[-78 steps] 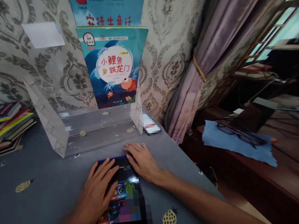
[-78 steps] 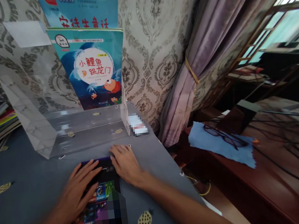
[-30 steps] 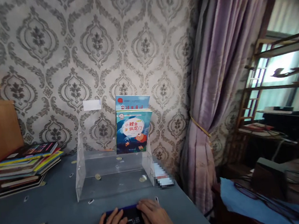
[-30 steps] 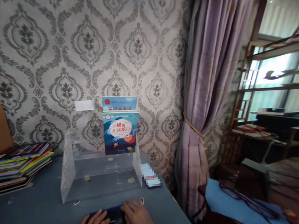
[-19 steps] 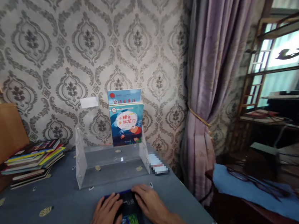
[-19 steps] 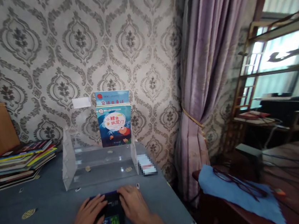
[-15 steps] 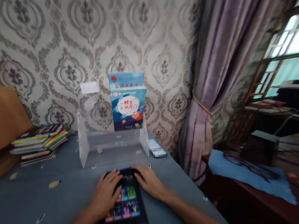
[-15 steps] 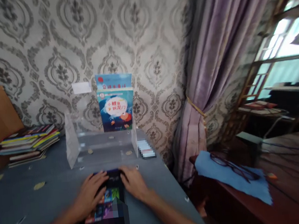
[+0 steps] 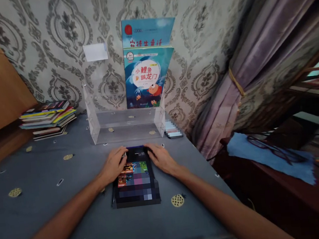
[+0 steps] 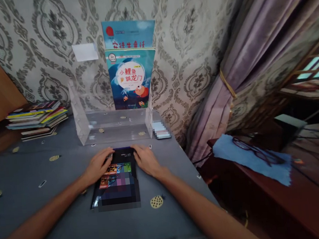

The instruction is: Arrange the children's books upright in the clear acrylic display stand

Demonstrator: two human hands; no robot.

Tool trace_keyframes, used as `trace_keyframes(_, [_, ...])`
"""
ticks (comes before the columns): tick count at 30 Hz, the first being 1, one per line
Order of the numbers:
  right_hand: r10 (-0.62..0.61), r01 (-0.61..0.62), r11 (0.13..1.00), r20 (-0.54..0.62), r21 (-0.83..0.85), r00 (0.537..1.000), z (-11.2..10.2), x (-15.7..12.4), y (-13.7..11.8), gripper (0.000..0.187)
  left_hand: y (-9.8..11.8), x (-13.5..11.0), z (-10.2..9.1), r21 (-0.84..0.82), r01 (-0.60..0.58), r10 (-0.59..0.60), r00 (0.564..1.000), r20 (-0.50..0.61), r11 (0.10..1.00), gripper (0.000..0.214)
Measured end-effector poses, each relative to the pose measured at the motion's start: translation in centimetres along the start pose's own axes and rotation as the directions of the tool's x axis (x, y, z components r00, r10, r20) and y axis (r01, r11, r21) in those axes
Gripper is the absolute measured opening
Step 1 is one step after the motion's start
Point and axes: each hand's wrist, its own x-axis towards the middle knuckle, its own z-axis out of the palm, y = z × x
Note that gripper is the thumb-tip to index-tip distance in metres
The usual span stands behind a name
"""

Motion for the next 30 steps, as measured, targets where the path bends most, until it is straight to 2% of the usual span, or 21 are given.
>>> trace_keyframes(6, [-0.085, 0.082, 0.995, -0.042, -0.062, 0.996, -0.1, -0.1, -1.5, 0.034, 0.4, 0.0, -0.2, 0.098, -0.038, 0.037, 0.999, 0.009, 0.994, 0.030])
trace_keyframes(10, [-0.267, 0.268, 0.963, 0.026, -0.039, 0.963, 0.7, 0.6, -3.4, 0.040, 0.6, -0.1, -0.3, 0.159, -0.064, 0.063, 0.998, 0.013, 0.985, 0.031])
trace_keyframes(12, [-0.309, 0.310, 0.950, 0.068, -0.018, 0.949, 1.4, 1.1, -4.2, 0.043, 0.6, -0.2, -0.3, 0.175, -0.071, 0.070, 0.997, 0.008, 0.982, 0.032])
trace_keyframes(17, [-0.244, 0.247, 0.969, 0.124, -0.012, 0.962, 2.5, 1.8, -4.7, 0.043, 0.6, -0.2, -0.4, 0.196, -0.074, 0.069, 0.997, 0.031, 0.978, 0.034])
trace_keyframes(20, [-0.224, 0.226, 0.974, 0.119, -0.009, 0.967, 2.5, 1.6, -4.4, 0.041, 0.8, -0.2, -0.5, 0.213, -0.074, 0.067, 0.997, 0.040, 0.974, 0.034])
trace_keyframes(30, [-0.109, 0.109, 0.994, 0.024, 0.003, 0.994, 0.7, 0.3, -0.8, 0.037, 1.1, -0.1, -0.6, 0.234, -0.076, 0.064, 0.996, 0.060, 0.969, 0.031])
